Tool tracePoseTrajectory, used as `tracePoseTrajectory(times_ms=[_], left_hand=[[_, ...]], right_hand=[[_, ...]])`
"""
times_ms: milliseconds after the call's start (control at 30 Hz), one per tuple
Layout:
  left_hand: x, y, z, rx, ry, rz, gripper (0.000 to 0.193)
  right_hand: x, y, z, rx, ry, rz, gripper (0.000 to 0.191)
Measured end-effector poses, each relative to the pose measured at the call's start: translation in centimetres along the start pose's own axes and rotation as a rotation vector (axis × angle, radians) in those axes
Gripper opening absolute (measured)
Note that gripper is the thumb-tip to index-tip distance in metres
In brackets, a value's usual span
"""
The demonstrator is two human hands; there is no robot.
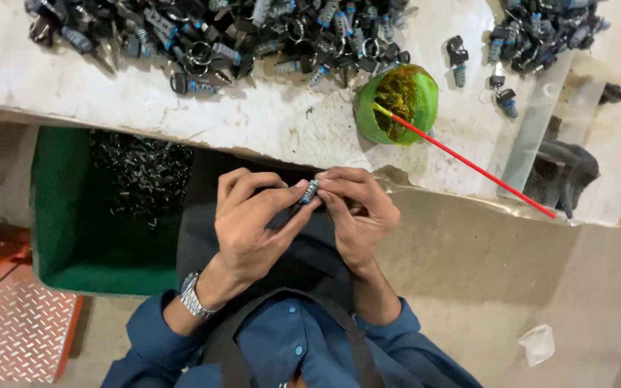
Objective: The person picks up black padlock bodies one at a time from a large pile on the workbench, holds each in one hand, and uses a long red-handled brush dipped in a green cup of yellowish liquid to brush the keyhole area of each padlock. Finished padlocks are placed back onto the table pile.
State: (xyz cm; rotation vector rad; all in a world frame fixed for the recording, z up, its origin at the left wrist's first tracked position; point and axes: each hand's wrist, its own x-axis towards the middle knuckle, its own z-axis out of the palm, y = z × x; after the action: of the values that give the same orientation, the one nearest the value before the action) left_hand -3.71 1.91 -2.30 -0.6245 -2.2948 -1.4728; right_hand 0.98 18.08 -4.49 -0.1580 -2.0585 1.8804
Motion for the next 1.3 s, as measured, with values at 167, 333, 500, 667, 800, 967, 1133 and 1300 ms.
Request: tracePoseTrajectory(times_ms=[167,333,500,667,800,967,1133,1300], left_hand=[[-0.2,-0.4,0.0,0.064,-0.05,0.15,0.031],[0.0,-0.7,0.0,0.201,-0.05,0.31,0.029],[0.2,-0.7,0.0,0.043,-0.075,0.189,0.033],[0.7,-0.1,0.6,-0.059,-0.08,0.043,0.034],[1.1,0.8,0.9,-0.078,-0.116,-0.07,0.035],[1.8,0.7,0.8,-0.061,-0.066,-0.135,0.034],[1.6,0.5,1.4,-0.077,-0.077,-0.155,0.034],[1.9,0.2,1.5,-0.106,-0.067,-0.167,0.034]], right_hand=[[-0.1,-0.9,-0.2,-0.208,0.046,-0.107,0.015],[-0.5,-0.5,-1.5,-0.063,-0.005,0.022,0.021],[0.8,-0.1,-3.2,0.108,0.301,0.171,0.014],[4.1,-1.3,-7.0,0.267,0.424,0.013,0.02],[4.0,-2.4,-8.6,-0.028,0.488,-0.115,0.023],[4.2,-2.1,-8.4,-0.023,0.509,-0.241,0.025],[3.9,-1.2,-7.8,-0.161,0.607,-0.189,0.026],[1.8,-1.6,-8.7,0.147,0.636,-0.185,0.03]])
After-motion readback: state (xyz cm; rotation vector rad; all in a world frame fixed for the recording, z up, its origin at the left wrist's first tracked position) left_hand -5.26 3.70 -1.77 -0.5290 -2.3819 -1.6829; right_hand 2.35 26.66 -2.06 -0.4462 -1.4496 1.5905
